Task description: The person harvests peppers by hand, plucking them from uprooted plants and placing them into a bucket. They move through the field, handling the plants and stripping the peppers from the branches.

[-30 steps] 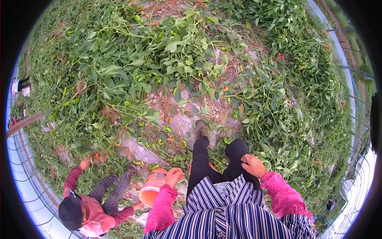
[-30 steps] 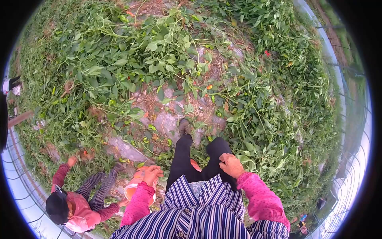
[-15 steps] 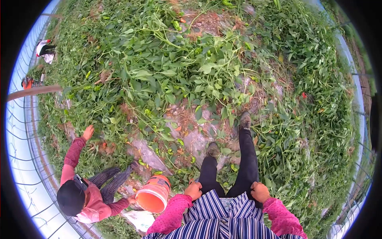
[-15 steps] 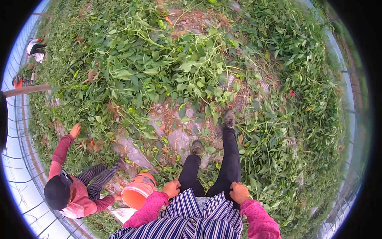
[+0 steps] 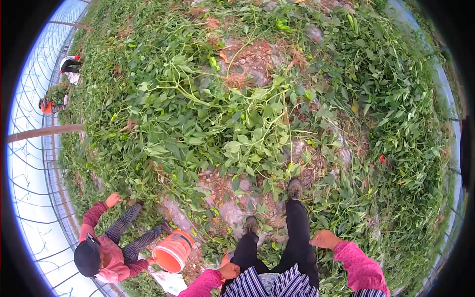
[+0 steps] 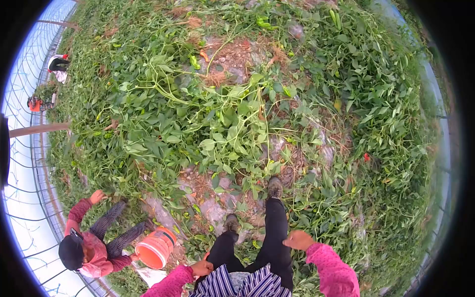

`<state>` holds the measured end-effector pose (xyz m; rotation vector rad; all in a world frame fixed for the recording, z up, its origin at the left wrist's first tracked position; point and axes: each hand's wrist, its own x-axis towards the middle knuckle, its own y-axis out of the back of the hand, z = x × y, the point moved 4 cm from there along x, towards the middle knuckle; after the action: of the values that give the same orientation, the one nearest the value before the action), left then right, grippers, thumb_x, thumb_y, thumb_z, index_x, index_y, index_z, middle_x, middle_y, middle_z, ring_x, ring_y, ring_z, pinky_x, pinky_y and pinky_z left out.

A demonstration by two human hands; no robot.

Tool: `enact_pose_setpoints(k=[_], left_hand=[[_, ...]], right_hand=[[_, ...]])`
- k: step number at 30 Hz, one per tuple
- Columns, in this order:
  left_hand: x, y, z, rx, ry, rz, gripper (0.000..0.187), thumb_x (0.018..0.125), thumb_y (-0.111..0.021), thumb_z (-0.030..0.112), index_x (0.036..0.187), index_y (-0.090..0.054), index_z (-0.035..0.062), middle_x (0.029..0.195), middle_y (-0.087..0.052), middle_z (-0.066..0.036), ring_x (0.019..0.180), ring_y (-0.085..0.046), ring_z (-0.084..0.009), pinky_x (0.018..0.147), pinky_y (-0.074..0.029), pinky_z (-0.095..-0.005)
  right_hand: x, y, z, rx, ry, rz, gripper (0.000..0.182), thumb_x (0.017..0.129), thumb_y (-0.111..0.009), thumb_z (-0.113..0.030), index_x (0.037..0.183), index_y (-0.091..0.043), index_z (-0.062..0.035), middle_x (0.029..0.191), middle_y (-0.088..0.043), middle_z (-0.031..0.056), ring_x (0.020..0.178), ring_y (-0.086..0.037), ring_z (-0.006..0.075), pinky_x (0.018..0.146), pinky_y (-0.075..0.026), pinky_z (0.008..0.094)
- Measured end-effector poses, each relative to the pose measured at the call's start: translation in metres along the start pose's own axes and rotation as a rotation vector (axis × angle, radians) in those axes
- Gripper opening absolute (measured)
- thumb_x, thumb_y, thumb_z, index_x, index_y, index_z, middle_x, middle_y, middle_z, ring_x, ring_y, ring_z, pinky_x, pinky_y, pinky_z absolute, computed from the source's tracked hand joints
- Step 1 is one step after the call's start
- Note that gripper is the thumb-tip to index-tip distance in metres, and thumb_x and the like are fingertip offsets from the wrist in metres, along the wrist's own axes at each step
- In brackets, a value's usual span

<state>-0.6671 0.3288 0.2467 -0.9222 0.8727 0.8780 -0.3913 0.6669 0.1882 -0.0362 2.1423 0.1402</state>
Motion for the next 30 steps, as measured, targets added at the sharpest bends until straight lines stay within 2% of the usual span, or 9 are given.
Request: enact_pose_setpoints(k=[7, 9, 10, 12, 13, 17, 23, 25, 30], left_hand=[[-0.023, 0.007, 0.051, -0.223, 0.135, 0.071, 0.013, 0.077, -0.052, 0.007, 0.089, -0.059, 0.0060, 0.065, -0.055, -0.001, 0.056, -0.052, -0.0094, 0.054, -0.043, -0.0248], [0.002, -0.020, -0.033, 0.571, -0.963, 0.518, 0.032, 0.080, -0.064, 0.028, 0.097, -0.058, 0.0002, 0.079, -0.058, -0.006, 0.053, -0.050, -0.0128, 0.045, -0.042, -0.0273], [-0.001, -0.013, -0.024, 0.566, -0.959, 0.519, 0.032, 0.080, -0.064, 0.028, 0.097, -0.058, 0.0002, 0.079, -0.058, -0.006, 0.053, -0.050, -0.0128, 0.045, -0.042, -0.0273], [0.001, 0.005, -0.024, -0.304, 0.085, 0.162, 0.019, 0.080, -0.064, 0.026, 0.085, -0.061, 0.0073, 0.079, -0.058, -0.002, 0.061, -0.056, -0.0186, 0.056, -0.047, -0.0352], [0.005, 0.024, -0.024, -0.298, 0.090, 0.156, 0.019, 0.080, -0.064, 0.026, 0.085, -0.061, 0.0073, 0.079, -0.058, -0.002, 0.061, -0.056, -0.0186, 0.056, -0.047, -0.0352], [-0.001, 0.067, -0.011, -1.008, 0.069, 0.128, 0.012, 0.085, -0.048, 0.000, 0.094, -0.056, 0.0020, 0.072, -0.059, -0.006, 0.059, -0.056, -0.0122, 0.056, -0.046, -0.0250], [0.007, 0.188, 0.019, -0.261, -0.167, 0.859, 0.015, 0.074, -0.061, 0.007, 0.087, -0.057, 0.0018, 0.067, -0.058, -0.010, 0.059, -0.058, -0.0171, 0.056, -0.046, -0.0305], [0.002, 0.234, 0.083, -0.151, -0.144, 1.019, 0.017, 0.075, -0.058, 0.004, 0.091, -0.056, 0.0007, 0.074, -0.058, -0.013, 0.064, -0.058, -0.0231, 0.058, -0.046, -0.0332], [0.032, 0.312, 0.243, 0.413, -0.591, 1.307, 0.029, 0.072, -0.058, 0.002, 0.100, -0.053, 0.0023, 0.098, -0.053, -0.016, 0.088, -0.053, -0.0332, 0.075, -0.043, -0.0402]], right_hand=[[0.172, 0.251, -0.096, 0.532, 0.086, 0.762, 0.053, 0.078, -0.061, -0.043, 0.085, -0.063, 0.0098, 0.076, -0.063, 0.0156, 0.073, -0.058, 0.0225, 0.070, -0.046, 0.0354], [0.230, 0.308, -0.129, 0.644, 0.127, 0.764, 0.057, 0.079, -0.061, -0.044, 0.097, -0.059, 0.0106, 0.089, -0.063, 0.0166, 0.088, -0.059, 0.0236, 0.081, -0.044, 0.0349], [0.252, 0.325, -0.145, 0.821, 0.058, 0.815, 0.055, 0.081, -0.059, -0.042, 0.099, -0.058, 0.0095, 0.088, -0.063, 0.0160, 0.088, -0.059, 0.0233, 0.082, -0.044, 0.0357], [0.298, 0.340, -0.182, 1.074, -0.039, 0.805, 0.048, 0.085, -0.055, -0.039, 0.100, -0.056, 0.0062, 0.084, -0.062, 0.0141, 0.084, -0.059, 0.0230, 0.080, -0.045, 0.0374], [0.320, 0.341, -0.190, 1.157, -0.069, 0.753, 0.043, 0.087, -0.053, -0.037, 0.099, -0.056, 0.0040, 0.081, -0.061, 0.0129, 0.081, -0.060, 0.0229, 0.077, -0.047, 0.0384], [0.399, 0.295, -0.162, 1.371, 0.181, 0.801, 0.034, 0.091, -0.045, -0.032, 0.094, -0.058, -0.0010, 0.068, -0.059, 0.0079, 0.056, -0.055, 0.0191, 0.049, -0.044, 0.0336], [0.266, 0.143, -0.058, -0.361, 0.280, 1.311, 0.018, 0.074, -0.058, 0.002, 0.091, -0.055, -0.0015, 0.078, -0.057, 0.0153, 0.061, -0.057, 0.0323, 0.052, -0.045, 0.0406], [0.237, 0.089, -0.025, 0.608, -0.032, 1.000, 0.015, 0.089, -0.050, -0.016, 0.082, -0.053, -0.0024, 0.066, -0.053, 0.0037, 0.051, -0.046, 0.0142, 0.045, -0.038, 0.0286], [0.211, 0.005, 0.003, 0.473, -0.158, 1.015, 0.030, 0.094, -0.044, -0.025, 0.079, -0.053, -0.0018, 0.065, -0.056, 0.0071, 0.054, -0.049, 0.0186, 0.052, -0.040, 0.0313]])
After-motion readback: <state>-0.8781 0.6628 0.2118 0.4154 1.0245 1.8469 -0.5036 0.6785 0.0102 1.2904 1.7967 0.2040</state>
